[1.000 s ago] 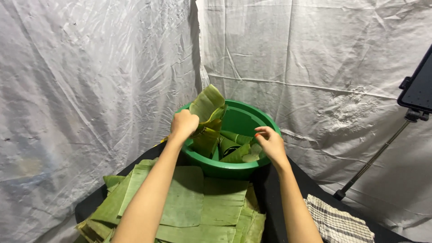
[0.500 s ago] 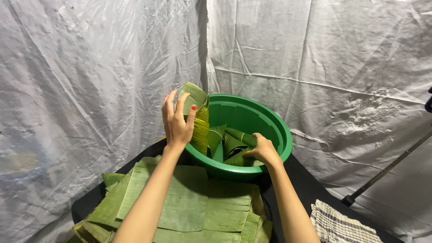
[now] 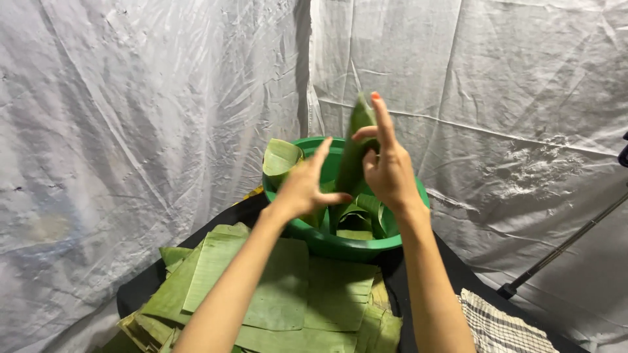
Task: Cleaning banana leaves with a cloth and folding them into cones secured with toothpicks.
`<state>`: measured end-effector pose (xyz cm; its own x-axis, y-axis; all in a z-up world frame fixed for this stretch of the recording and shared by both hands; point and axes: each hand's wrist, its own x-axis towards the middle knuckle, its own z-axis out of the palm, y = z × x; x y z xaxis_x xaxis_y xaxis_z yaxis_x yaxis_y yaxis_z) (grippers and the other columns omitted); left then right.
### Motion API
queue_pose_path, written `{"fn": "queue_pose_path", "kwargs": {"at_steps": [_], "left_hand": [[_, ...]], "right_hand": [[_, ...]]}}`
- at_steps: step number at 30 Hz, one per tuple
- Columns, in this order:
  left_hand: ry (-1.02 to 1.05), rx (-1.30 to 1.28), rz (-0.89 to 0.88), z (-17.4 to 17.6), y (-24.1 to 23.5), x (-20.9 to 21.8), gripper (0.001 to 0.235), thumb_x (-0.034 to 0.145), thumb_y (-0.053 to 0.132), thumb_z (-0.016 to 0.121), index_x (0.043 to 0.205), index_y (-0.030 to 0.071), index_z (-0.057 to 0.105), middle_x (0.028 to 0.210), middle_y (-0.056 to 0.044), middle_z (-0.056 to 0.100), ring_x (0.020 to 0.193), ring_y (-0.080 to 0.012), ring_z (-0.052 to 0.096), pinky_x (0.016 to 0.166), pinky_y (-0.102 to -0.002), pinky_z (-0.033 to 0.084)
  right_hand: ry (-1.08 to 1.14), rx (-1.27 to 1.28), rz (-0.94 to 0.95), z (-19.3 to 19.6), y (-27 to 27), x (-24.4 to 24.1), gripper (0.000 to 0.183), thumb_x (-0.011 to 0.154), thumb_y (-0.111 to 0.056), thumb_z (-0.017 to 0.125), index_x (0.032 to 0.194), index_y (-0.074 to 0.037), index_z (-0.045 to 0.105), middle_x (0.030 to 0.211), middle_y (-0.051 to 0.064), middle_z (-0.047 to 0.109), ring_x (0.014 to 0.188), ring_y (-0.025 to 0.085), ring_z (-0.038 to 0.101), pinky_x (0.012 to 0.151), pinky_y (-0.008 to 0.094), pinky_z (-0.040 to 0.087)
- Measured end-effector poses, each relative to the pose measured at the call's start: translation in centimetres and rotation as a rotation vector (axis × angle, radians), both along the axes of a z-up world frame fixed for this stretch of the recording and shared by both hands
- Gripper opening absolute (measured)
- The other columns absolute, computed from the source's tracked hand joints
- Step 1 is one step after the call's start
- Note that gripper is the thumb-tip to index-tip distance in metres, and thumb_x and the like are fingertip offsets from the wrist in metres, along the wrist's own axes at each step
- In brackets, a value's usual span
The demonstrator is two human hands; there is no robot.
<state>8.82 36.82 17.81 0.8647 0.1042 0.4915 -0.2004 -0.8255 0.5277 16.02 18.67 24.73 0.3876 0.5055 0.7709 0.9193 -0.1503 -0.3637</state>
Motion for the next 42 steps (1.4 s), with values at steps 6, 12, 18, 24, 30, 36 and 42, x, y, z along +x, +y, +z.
{"fn": "queue_pose_path", "kwargs": {"at_steps": [6,12,18,24,30,36,42], "left_hand": [[0.025,-0.672,0.048,-2.1,-1.2,2.3,0.114,0.069,0.023,0.093,0.16,0.022,0.025,0.131,-0.021,0.065,0.124,-0.041,0.062,0.107,-0.054,0.051],[-0.486,-0.683,0.386,2.2,-1.7,0.4,0.075,0.086,0.029,0.079,0.144,-0.002,0.042,0.137,-0.034,0.055,0.13,-0.0501,0.052,0.11,-0.06,0.042],[-0.514,-0.716,0.561,0.1,3.7,2.6,0.081,0.089,0.022,0.078,0.15,0.005,0.027,0.145,-0.027,0.049,0.135,-0.0453,0.049,0.111,-0.058,0.043],[-0.526,-0.79,0.71,-4.2,7.0,4.9,0.084,0.089,0.037,0.078,0.15,0.006,0.028,0.147,-0.025,0.048,0.136,-0.0432,0.048,0.116,-0.057,0.04],[-0.746,-0.548,0.666,-0.3,6.0,3.6,0.082,0.088,0.015,0.081,0.148,0.006,0.026,0.133,-0.033,0.056,0.124,-0.0529,0.055,0.102,-0.064,0.048],[-0.054,-0.62,0.718,-6.6,9.1,4.4,0.099,0.072,0.049,0.085,0.145,0.011,0.032,0.144,-0.015,0.056,0.13,-0.0381,0.057,0.107,-0.056,0.046],[-0.066,-0.614,0.661,-4.9,7.1,2.2,0.096,0.073,0.06,0.082,0.147,0.015,0.041,0.139,-0.009,0.062,0.136,-0.0361,0.05,0.112,-0.058,0.028]], "right_hand": [[-0.108,0.223,0.041,-3.2,2.3,0.4,0.095,0.084,0.011,0.065,0.164,-0.012,0.019,0.13,0.005,0.07,0.123,0.026,0.064,0.107,0.04,0.049],[-0.025,0.311,-0.006,-6.5,0.7,2.2,0.082,0.088,0.006,0.065,0.161,-0.011,0.031,0.136,0.007,0.064,0.13,0.024,0.059,0.107,0.038,0.048],[0.115,0.125,-0.079,-11.5,1.0,3.5,0.064,0.085,0.004,0.069,0.145,-0.017,0.058,0.127,0.005,0.066,0.121,0.027,0.063,0.103,0.041,0.049],[0.246,-0.021,-0.152,-12.8,1.1,4.3,0.055,0.09,-0.007,0.07,0.14,-0.028,0.062,0.123,0.001,0.066,0.119,0.023,0.065,0.099,0.038,0.052],[0.277,0.028,-0.132,-12.9,1.0,4.2,0.05,0.091,-0.006,0.068,0.139,-0.021,0.062,0.116,0.007,0.068,0.113,0.027,0.067,0.093,0.038,0.055],[0.219,-0.118,-0.142,-12.5,1.5,2.8,0.053,0.091,-0.013,0.07,0.141,-0.028,0.06,0.12,0.002,0.067,0.119,0.024,0.065,0.099,0.04,0.053],[0.152,0.033,-0.074,-13.1,1.2,3.6,0.052,0.087,-0.004,0.072,0.137,-0.019,0.064,0.109,0.011,0.069,0.105,0.032,0.07,0.087,0.043,0.057]]}}
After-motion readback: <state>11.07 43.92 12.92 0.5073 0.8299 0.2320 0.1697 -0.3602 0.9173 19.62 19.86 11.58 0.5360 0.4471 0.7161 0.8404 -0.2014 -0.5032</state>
